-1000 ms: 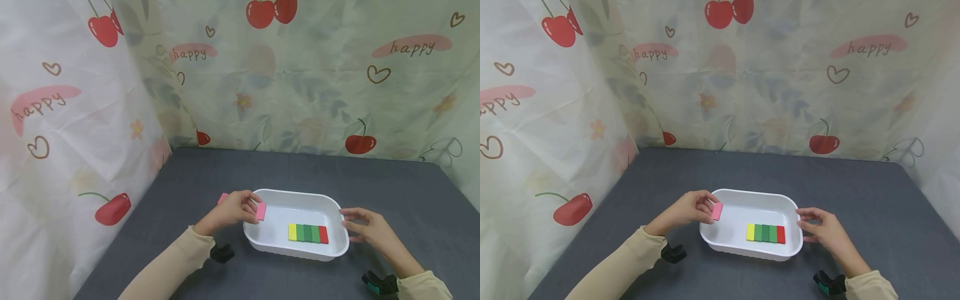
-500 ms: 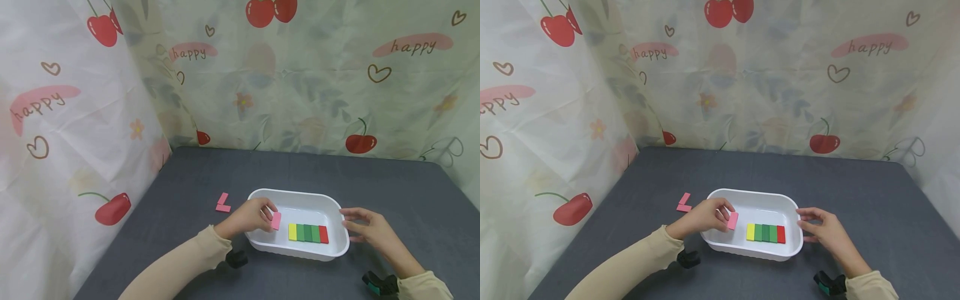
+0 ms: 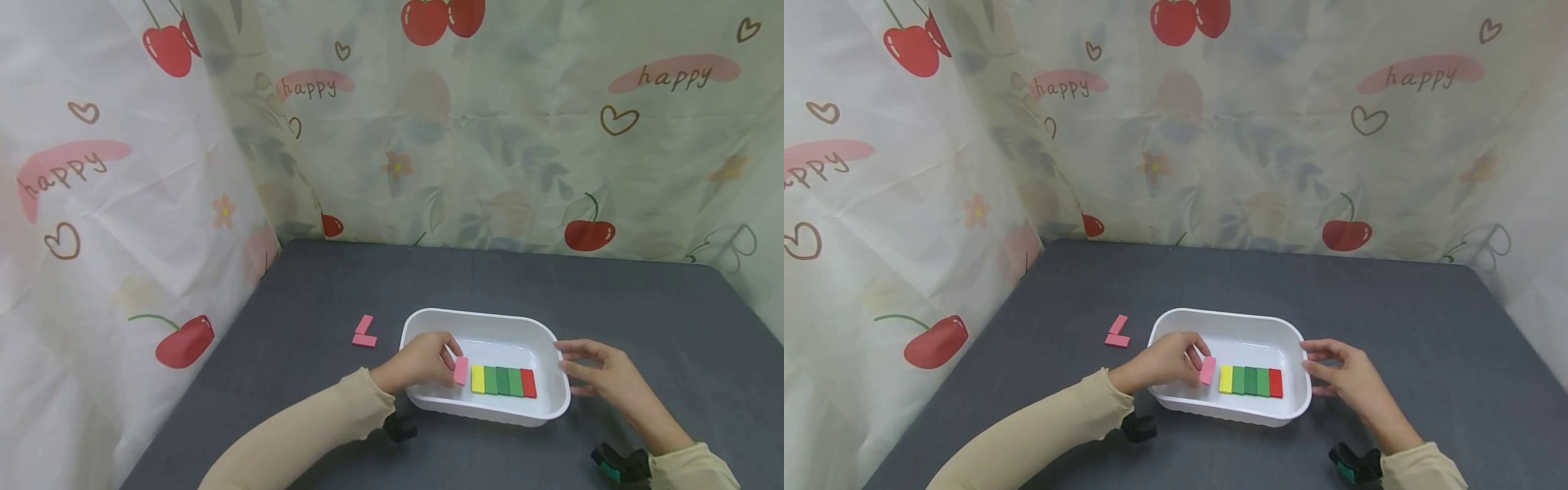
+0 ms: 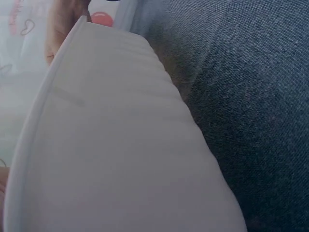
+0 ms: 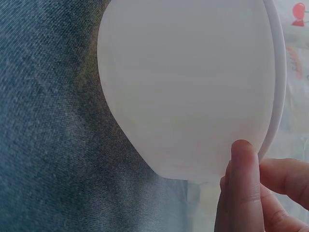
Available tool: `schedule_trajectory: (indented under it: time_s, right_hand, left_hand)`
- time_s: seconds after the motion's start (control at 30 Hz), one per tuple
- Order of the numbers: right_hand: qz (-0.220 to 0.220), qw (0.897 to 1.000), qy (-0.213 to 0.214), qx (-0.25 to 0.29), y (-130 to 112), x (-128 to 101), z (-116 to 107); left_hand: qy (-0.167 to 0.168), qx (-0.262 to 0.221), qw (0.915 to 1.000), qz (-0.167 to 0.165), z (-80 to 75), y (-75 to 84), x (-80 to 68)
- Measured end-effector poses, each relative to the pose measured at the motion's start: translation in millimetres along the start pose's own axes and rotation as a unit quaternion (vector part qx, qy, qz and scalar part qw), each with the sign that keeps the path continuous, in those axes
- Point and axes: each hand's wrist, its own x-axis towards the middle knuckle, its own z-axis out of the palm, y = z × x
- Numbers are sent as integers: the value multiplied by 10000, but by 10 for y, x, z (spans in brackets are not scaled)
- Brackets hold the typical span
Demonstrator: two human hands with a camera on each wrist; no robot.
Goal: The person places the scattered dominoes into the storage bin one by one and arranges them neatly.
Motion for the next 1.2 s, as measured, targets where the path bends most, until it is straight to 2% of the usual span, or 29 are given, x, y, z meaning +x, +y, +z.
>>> schedule_trajectory:
  time_s: [0.2,0.6,0.9,1.2]
  right_hand:
    - [-7,10000,-1,-23,6,10,5]
    - [82,9998,-13,-167,-3,18,6]
    - [72,9999,-17,-74,-6,9,4]
    - [123,9999,-2,-75,-26,-1,-7]
  left_hand:
    - [46,204,9994,-266,72,9,20]
    - [-29,318,9991,-289,131,-19,63]
    - [12,368,9992,-139,168,-31,87]
    - [81,498,9986,-129,186,-16,99]
